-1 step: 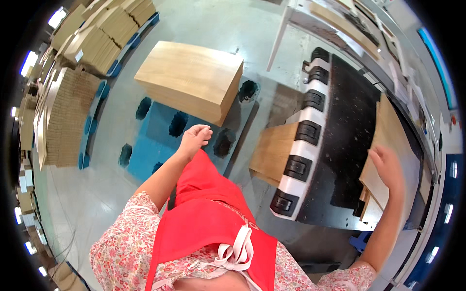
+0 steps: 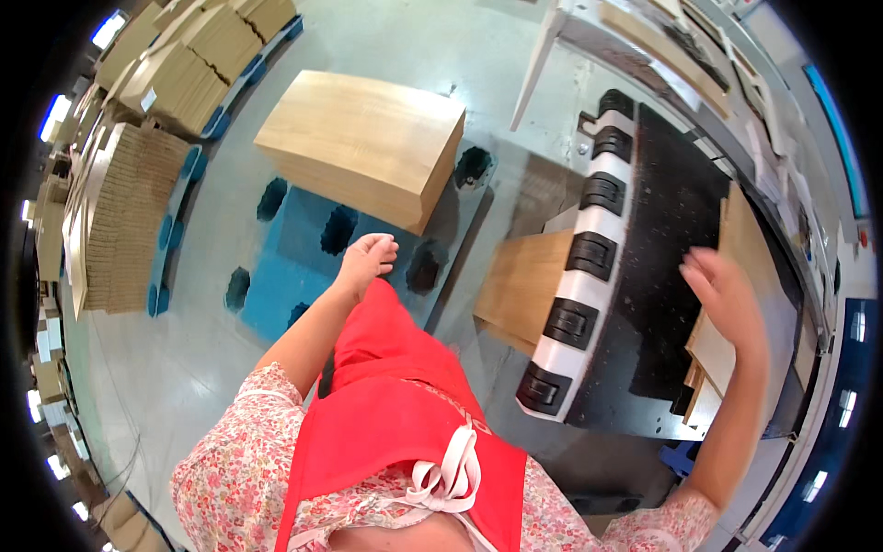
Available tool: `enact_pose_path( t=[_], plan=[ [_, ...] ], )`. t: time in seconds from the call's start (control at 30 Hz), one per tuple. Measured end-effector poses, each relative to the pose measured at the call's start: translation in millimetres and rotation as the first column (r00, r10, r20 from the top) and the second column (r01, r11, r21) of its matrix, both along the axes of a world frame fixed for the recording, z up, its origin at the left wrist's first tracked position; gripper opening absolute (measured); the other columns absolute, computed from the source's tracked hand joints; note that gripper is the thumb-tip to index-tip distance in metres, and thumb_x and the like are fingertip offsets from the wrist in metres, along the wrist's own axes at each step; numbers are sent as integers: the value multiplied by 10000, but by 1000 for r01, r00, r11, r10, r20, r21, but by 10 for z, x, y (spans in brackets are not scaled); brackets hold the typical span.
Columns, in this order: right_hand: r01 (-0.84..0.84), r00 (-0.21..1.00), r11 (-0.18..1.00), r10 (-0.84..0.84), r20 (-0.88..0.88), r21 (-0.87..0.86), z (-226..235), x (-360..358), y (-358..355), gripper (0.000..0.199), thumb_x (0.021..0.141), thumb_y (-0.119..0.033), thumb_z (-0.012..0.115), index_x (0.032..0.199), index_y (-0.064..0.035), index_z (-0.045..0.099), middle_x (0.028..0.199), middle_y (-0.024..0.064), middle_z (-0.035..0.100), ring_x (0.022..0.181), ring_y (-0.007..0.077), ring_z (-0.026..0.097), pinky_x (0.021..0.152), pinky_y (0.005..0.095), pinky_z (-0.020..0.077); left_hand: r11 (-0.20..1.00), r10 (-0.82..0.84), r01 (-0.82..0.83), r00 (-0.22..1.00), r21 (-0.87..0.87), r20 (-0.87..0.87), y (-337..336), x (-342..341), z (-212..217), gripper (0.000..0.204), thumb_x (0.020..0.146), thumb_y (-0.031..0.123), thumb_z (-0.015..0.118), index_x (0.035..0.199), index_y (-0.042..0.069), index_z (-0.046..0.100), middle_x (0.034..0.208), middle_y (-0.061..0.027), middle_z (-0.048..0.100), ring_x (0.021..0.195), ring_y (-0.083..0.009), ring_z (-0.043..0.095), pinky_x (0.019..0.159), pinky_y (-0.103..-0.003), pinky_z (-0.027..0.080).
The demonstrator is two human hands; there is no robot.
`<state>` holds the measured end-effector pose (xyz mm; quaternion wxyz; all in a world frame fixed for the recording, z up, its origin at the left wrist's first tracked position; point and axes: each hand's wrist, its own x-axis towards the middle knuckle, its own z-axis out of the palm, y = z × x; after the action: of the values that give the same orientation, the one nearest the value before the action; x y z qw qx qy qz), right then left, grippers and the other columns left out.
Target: The person picks up wooden boards, feeds them into a processing machine, and stacks the boards onto a pallet by hand.
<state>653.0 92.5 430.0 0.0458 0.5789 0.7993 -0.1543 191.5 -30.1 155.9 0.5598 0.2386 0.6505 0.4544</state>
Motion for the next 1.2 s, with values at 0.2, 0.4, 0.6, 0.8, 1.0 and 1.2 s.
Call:
enact_pose_path(
  t=[0.2,0.4,0.6,0.8,1.0,1.2],
  plan=[
    [-545,818,838,535,-211,12,-710,-3066,1243,354,895,-278,549,1076,25,582,992,188,620,946,326,571,823,371,450,896,409,-290,834,-335,370,296,-618,-921,486,953,376,470,1296,35,423,1262,-130,483,1151,-289,477,961,-415,425],
    [-443,878,862,472,-74,246,-3222,-3958,2459,553,914,-419,481,1307,-31,455,1363,179,430,1187,346,465,971,402,404,857,499,-331,723,-395,477,564,-1208,-1445,618,949,447,443,1389,34,309,1404,-163,368,1276,-324,382,1048,-420,350],
    [-223,975,969,221,30,102,-5081,-4457,2202,593,927,-463,392,1389,-92,373,1539,121,102,1426,259,59,1131,489,74,833,505,-284,741,-475,442,803,-1711,-1951,764,914,523,468,1451,64,178,1484,-152,249,1347,-316,286,1085,-426,287],
    [-160,986,987,158,43,26,-5041,-4872,1168,562,916,-457,405,1378,-137,406,1545,121,54,1428,284,13,1126,518,35,843,507,-271,689,-465,518,1248,-1727,-2345,840,878,625,426,1461,83,158,1508,-139,195,1391,-284,191,1120,-429,201],
    [-175,962,980,149,-227,-100,-4928,-4814,485,468,896,-342,487,1304,-113,476,1523,122,162,1420,271,93,1128,476,81,763,644,-526,564,-377,517,1065,-1624,-2680,557,982,458,311,1351,42,341,1363,-122,443,1233,-299,458,1016,-455,395],
    [-577,753,803,594,-283,152,-4697,-4189,459,318,829,-163,546,1139,-92,555,1438,68,368,1334,197,331,1079,420,239,768,641,-531,639,-359,426,604,-1847,-2235,529,985,445,326,1318,37,373,1309,-126,490,1188,-297,496,980,-446,427]
  ],
)
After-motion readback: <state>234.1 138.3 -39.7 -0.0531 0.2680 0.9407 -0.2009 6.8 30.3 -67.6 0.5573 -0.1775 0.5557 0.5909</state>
